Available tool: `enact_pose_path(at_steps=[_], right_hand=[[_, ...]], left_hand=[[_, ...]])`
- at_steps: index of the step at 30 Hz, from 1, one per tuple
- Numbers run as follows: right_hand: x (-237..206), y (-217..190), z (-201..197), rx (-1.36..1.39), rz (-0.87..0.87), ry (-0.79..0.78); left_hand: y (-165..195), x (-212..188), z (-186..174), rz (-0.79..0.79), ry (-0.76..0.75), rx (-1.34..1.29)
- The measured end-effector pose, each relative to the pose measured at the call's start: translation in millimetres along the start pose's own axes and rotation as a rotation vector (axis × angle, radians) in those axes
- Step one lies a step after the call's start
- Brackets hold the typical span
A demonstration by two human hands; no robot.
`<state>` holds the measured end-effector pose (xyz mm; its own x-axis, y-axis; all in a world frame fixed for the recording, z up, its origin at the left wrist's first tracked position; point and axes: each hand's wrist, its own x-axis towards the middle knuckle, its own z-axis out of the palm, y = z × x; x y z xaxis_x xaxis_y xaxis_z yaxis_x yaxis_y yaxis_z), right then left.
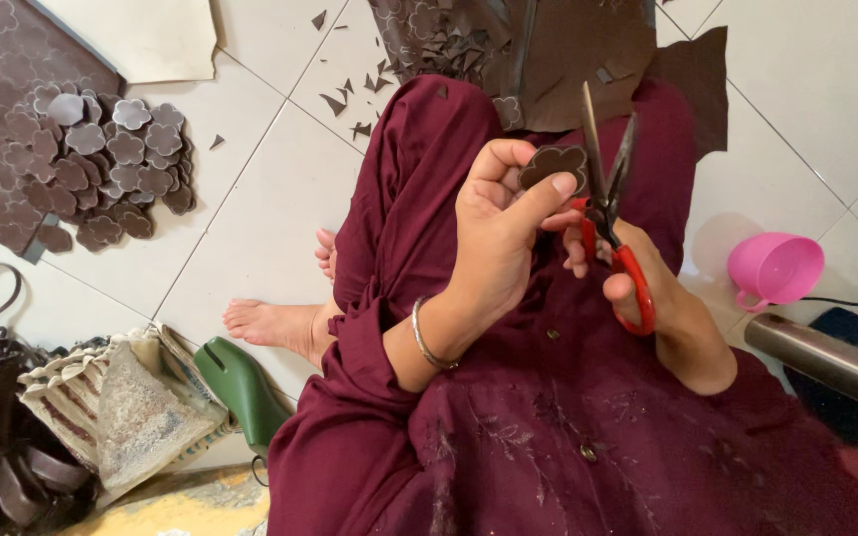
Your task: The person sits on the floor and uses red-handled scissors to cut flower-shaped pieces from a brown patterned fabric. They hold the fabric with one hand and cut along the outlines with the other, placing the cut pieces on the floor.
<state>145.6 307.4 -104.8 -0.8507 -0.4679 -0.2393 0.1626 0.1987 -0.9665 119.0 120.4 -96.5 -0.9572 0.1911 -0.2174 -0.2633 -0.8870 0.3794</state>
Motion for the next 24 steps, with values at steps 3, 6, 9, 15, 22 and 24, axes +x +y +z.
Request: enact_pose_path(at_steps=[3, 6, 9, 15, 22, 24], right_hand=[[-2, -2, -1, -0.066, -0.016, -0.045], [-2, 3, 0, -0.048, -0.016, -0.038], [-2, 11, 2, -0.032, -0.015, -0.017], [-6, 18, 3, -0.046, -0.024, 0.014], [-6, 20, 9, 0.025, -0.054, 0.01], [-6, 20, 8, -0.008, -0.055, 0.0]], left_hand=[[-2, 0, 1, 0.014, 0.029, 0.041], [-7, 1, -2, 0.022, 0.077, 0.109], [-10, 0, -6, 0.033, 0.065, 0.1], [-18, -1, -7, 0.05, 0.053, 0.059], [-20, -5, -4, 0.053, 0.044, 0.023], [-20, -5, -2, 0.045, 0.051, 0.015]])
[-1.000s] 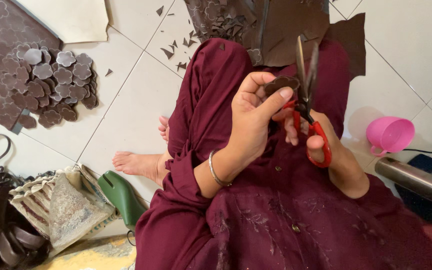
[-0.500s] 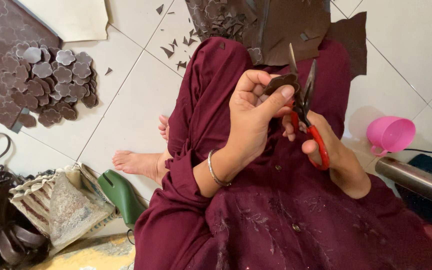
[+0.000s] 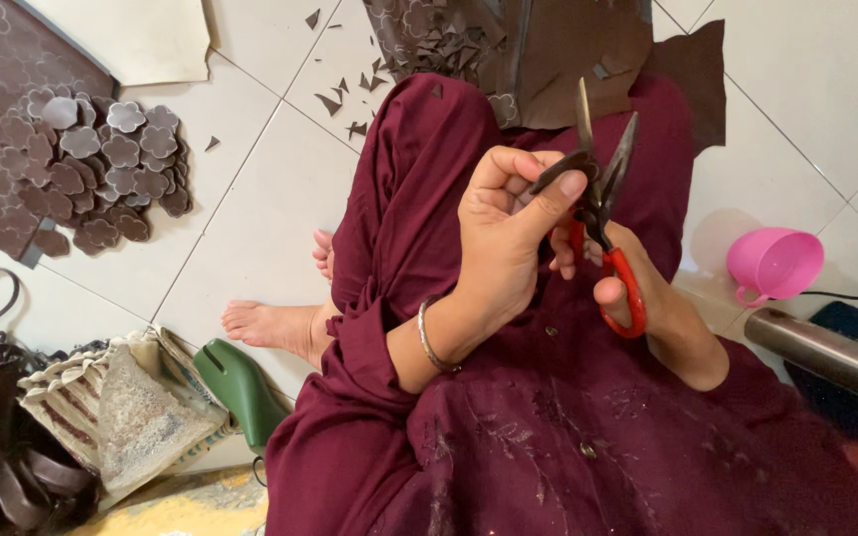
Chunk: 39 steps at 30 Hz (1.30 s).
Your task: The person sits on the floor and uses red-handled scissors to cut flower-shaped pieces from a brown patterned fabric. They hold the fabric with one hand and cut along the outlines with the other, placing the cut pieces on the floor.
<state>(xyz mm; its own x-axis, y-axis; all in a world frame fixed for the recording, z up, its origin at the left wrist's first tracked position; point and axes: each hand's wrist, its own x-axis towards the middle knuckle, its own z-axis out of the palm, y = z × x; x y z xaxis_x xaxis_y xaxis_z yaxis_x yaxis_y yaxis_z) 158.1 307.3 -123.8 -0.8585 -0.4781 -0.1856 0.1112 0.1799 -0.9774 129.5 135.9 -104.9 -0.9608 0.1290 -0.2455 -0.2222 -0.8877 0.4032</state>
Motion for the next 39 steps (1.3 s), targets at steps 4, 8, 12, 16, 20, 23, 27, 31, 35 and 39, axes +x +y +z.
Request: enact_pose_path(at_steps=[4, 8, 12, 16, 20, 23, 27, 31, 35, 39], right_hand=[[0, 1, 0, 0.009, 0.004, 0.014], [-2, 3, 3, 0.041, 0.0, 0.042], [-2, 5, 3, 0.151, 0.224, 0.102], [-4, 6, 2, 0.13, 0.081, 0.055], [-10, 12, -3, 0.16, 0.14, 0.054], [-15, 18, -10, 0.22, 0.145, 0.014], [-5, 14, -11, 0.219, 0.04, -0.094], [-4, -16, -3, 0.458, 0.023, -0.131], [1, -19, -3, 0.474, 0.084, -0.09], [-7, 9, -12, 0.418, 0.202, -0.037]], left_hand=[[1, 0, 2, -0.004, -0.003, -0.003], [2, -1, 3, -0.004, -0.013, -0.005], [1, -1, 1, -0.036, 0.003, 0.001], [-4, 0, -4, -0.022, 0.001, 0.003], [-7, 4, -9, 0.043, -0.018, 0.067], [-6, 5, -9, 0.04, -0.028, 0.09], [0, 3, -4, -0.018, -0.002, 0.06], [4, 4, 1, 0.0, 0.017, 0.086], [4, 3, 1, 0.001, 0.009, 0.059], [1, 4, -1, 0.03, 0.012, 0.087]])
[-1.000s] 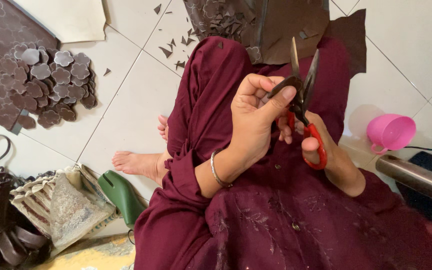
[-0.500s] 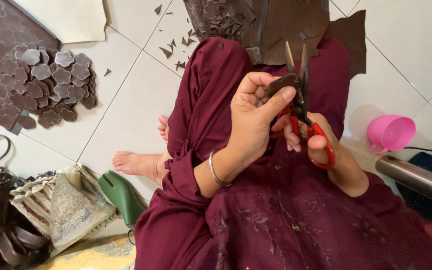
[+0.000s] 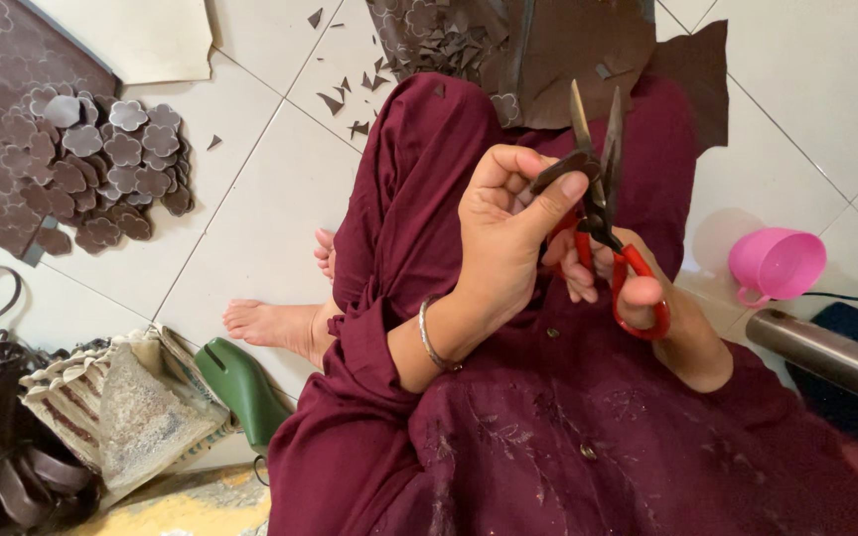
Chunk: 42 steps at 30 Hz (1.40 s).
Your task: The person sits on the floor and uses red-handled scissors to cut flower-shaped pieces from a brown patterned fabric. They hold the fabric with one hand and cut along the outlines with the other, placing the cut pieces on the floor.
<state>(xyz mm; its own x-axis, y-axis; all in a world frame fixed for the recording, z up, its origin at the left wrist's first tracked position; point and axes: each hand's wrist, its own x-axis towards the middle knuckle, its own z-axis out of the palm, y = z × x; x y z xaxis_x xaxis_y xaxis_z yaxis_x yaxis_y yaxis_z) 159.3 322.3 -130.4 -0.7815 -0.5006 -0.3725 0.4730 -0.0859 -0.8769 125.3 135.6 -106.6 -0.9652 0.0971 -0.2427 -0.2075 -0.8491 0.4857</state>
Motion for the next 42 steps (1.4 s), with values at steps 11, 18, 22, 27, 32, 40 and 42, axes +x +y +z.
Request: enact_pose_path(at_steps=[11, 18, 22, 27, 32, 40, 42], right_hand=[[3, 31, -19, 0.13, -0.131, -0.202], [-10, 21, -17, -0.049, -0.082, -0.119], [-10, 33, -21, 0.054, 0.086, -0.02], [-15, 39, -18, 0.084, -0.073, -0.024], [-8, 3, -3, -0.301, -0.141, 0.062], [1, -23, 18, -0.521, -0.158, 0.125], [2, -21, 17, -0.55, -0.17, 0.118]], left_hand=[[2, 2, 4, -0.026, 0.037, -0.05], [5, -2, 5, -0.03, 0.019, -0.033], [-2, -3, -1, -0.026, -0.007, -0.118], [-12, 1, -9, 0.031, -0.007, -0.021], [-12, 1, -14, -0.064, 0.007, -0.133], [7, 5, -13, -0.141, 0.045, -0.207], [10, 6, -11, -0.136, 0.054, -0.19]])
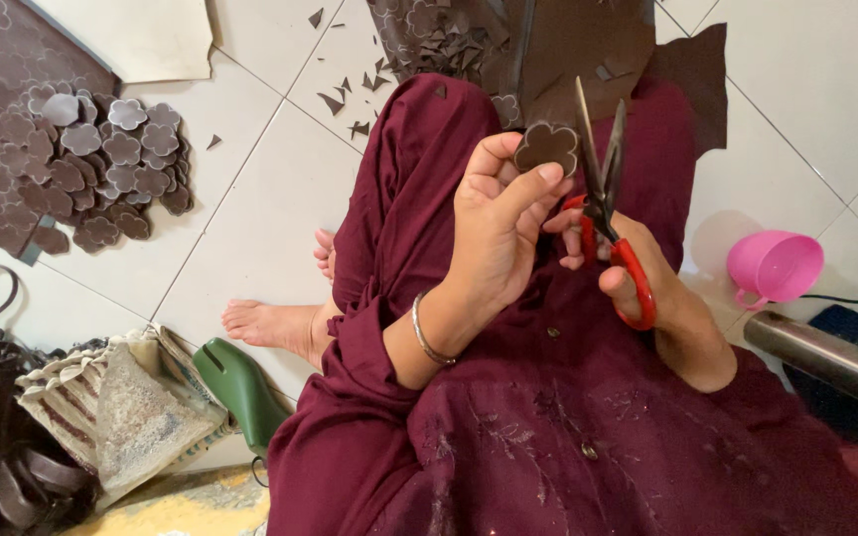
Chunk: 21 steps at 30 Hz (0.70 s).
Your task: The person sits on the floor and uses red-handled scissors to cut flower-shaped pieces from a brown patterned fabric. They hold the fabric with one hand and cut along the outlines with the other, placing the cut pieces on the floor.
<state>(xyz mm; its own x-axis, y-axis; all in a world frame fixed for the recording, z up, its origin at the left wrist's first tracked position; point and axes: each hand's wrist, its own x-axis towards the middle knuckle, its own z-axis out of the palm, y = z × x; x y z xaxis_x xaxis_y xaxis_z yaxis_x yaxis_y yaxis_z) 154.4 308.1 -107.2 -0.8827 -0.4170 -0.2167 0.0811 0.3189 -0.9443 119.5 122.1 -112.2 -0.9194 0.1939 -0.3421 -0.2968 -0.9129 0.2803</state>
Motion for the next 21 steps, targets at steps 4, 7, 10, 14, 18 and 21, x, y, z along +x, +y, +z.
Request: enact_pose_path(at_steps=[4, 7, 10, 14, 18, 21], right_hand=[[2, 2, 1, -0.015, -0.025, -0.008], [2, 0, 2, -0.016, -0.024, -0.009], [2, -3, 2, -0.013, -0.009, 0.007], [3, -5, 2, 0.033, -0.001, 0.015], [3, -5, 5, 0.031, 0.027, 0.023], [3, -4, 4, 0.022, 0.025, 0.04]], left_hand=[[0, -1, 0, 0.01, 0.016, 0.061], [-3, 0, -5, 0.047, -0.013, 0.095], [-5, 2, -9, 0.055, -0.004, 0.092], [-1, 4, -7, 0.019, 0.014, 0.021], [6, 4, -4, -0.035, 0.03, 0.006], [15, 7, -9, -0.029, 0.019, -0.005]])
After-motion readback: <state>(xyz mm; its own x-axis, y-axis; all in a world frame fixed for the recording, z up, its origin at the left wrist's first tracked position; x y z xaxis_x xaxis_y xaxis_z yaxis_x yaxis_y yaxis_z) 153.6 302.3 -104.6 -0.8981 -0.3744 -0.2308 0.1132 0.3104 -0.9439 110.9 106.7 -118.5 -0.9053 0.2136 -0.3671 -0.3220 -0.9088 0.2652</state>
